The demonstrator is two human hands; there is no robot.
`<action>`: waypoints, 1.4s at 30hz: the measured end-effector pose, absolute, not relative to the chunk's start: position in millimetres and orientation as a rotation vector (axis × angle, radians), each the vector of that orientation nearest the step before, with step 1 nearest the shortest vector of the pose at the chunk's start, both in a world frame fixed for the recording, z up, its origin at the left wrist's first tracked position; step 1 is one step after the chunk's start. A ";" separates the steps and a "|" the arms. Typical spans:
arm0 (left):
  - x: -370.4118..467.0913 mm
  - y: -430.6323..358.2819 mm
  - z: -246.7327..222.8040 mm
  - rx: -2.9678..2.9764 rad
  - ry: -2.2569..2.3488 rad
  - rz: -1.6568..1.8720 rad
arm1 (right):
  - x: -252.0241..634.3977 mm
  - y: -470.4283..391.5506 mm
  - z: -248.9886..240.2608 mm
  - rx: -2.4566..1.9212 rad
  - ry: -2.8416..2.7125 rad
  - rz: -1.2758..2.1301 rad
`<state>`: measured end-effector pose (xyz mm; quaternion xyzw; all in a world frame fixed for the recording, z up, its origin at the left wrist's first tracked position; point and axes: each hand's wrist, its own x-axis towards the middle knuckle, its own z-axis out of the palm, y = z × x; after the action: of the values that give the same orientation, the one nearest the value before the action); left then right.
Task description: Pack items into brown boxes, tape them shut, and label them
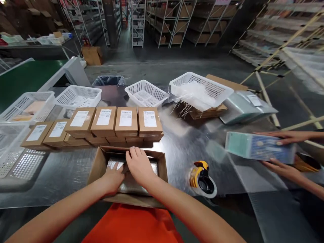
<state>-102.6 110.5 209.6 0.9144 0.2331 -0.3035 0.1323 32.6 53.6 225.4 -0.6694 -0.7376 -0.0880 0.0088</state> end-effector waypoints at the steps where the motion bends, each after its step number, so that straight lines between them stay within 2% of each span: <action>1: -100.9 110.0 206.7 2.650 0.694 -0.904 | 31.7 52.7 223.5 -2.097 -2.322 -0.255; 9: -106.9 105.9 201.4 2.550 0.703 -0.909 | 31.3 60.7 198.2 -2.194 -2.438 0.188; 15: -110.8 108.2 220.2 2.460 0.716 -0.871 | 28.2 52.8 184.2 -2.142 -2.544 0.250; 20: -127.4 98.9 243.8 2.496 0.629 -0.648 | 21.2 35.6 163.1 -2.175 -2.551 0.371; 23: -125.8 108.1 242.2 2.613 0.623 -0.465 | 15.4 33.2 150.2 -2.183 -2.478 0.532; 32: -112.1 124.3 196.6 2.768 0.874 -0.689 | 34.7 41.8 187.5 -2.005 -2.244 1.220; 39: -100.2 125.0 196.2 2.961 0.794 -0.609 | 14.2 29.3 152.9 -2.100 -2.314 1.130; 42: -89.1 136.3 193.1 3.055 0.639 -0.592 | 9.6 38.8 158.6 -2.141 -2.261 1.173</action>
<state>-89.1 136.3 193.1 0.9615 0.2012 -0.1862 -0.0177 9.6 38.8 158.6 -0.6406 -0.6766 0.3510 -0.0931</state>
